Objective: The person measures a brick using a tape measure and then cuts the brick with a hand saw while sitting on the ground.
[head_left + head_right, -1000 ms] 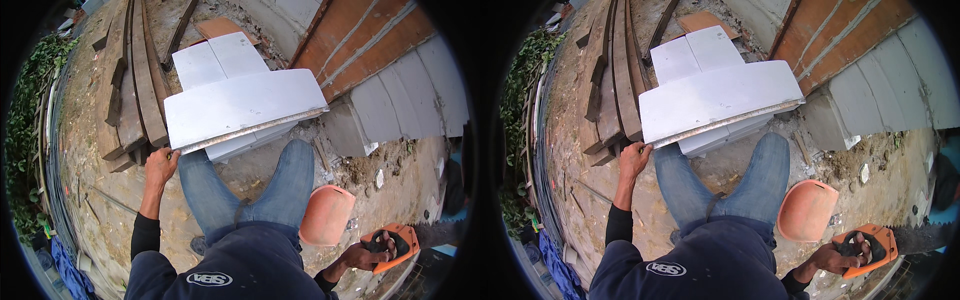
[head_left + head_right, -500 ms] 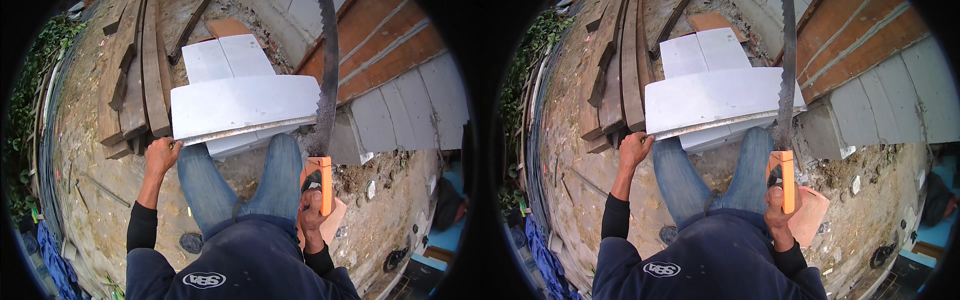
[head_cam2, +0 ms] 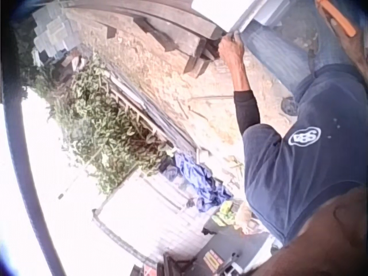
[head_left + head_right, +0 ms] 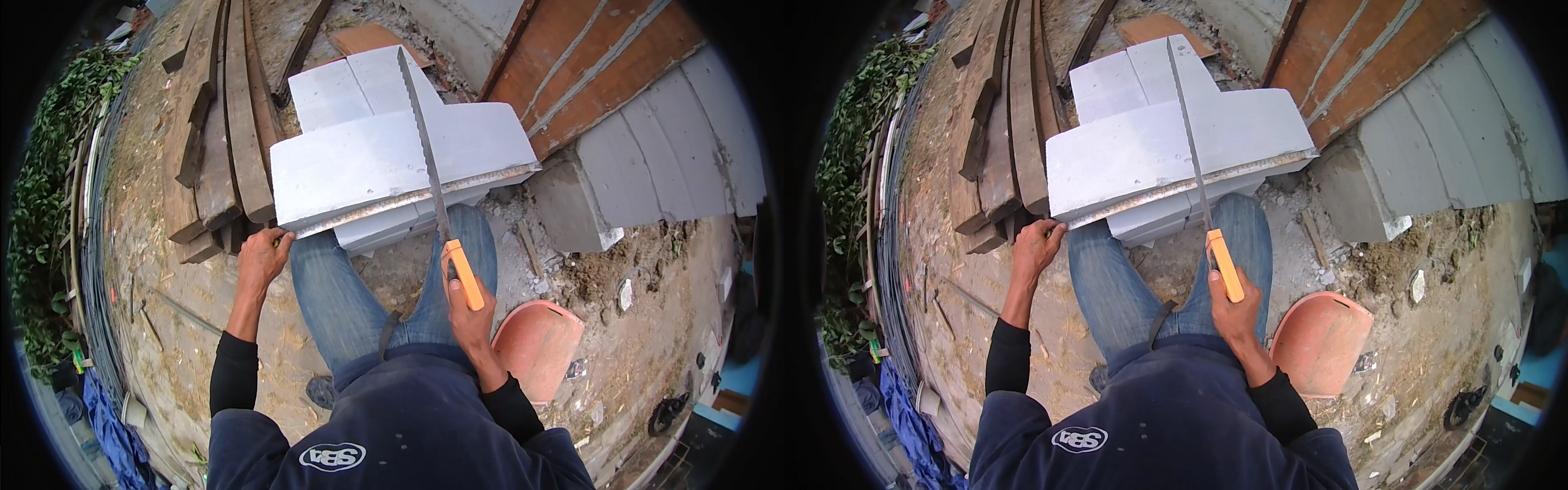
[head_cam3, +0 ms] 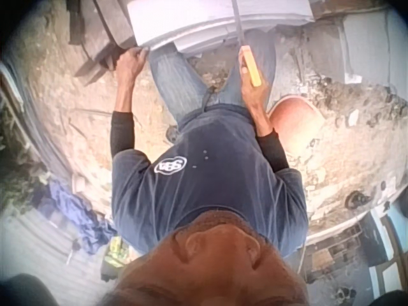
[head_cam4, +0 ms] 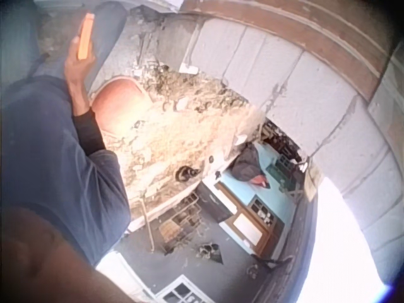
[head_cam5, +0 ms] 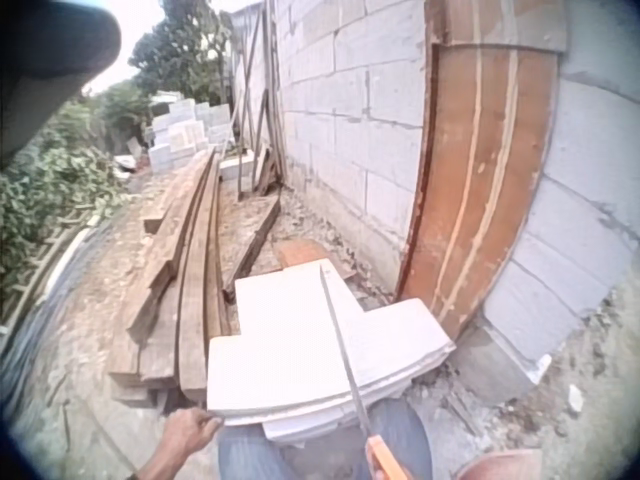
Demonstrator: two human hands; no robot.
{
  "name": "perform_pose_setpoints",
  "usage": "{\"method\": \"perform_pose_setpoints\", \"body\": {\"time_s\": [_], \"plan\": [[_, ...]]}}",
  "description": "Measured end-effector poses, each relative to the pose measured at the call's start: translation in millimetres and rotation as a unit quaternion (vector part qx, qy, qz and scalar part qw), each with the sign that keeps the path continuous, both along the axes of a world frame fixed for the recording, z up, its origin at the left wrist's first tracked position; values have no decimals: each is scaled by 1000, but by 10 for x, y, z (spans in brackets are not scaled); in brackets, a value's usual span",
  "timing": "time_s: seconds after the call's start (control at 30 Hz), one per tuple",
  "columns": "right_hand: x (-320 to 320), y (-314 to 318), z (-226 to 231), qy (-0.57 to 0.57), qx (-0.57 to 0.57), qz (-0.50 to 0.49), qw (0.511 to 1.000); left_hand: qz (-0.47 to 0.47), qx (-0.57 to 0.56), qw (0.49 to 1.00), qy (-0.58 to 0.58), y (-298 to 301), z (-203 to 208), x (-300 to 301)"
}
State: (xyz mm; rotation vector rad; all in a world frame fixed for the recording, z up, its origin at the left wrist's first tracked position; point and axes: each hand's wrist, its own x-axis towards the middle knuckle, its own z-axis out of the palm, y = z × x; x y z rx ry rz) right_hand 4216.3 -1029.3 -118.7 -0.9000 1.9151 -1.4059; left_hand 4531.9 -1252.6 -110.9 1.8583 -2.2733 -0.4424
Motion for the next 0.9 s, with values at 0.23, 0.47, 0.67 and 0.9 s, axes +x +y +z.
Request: {"method": "perform_pose_setpoints", "body": {"time_s": [0.23,0.47,0.67,0.9], "plan": [[24,-57,-88,46,-4,16,999,-24,-14,1000,11,0,-126,54],[99,-104,-131,53,-15,12,998,-22,-27,999,4,-17,-339,398],[102,-14,114,29,-10,4,1000,-19,11,999,25,157,-190,80],[-5,6,388,91,-69,-3,993,23,-16,999,-19,121,14,-294]]}}
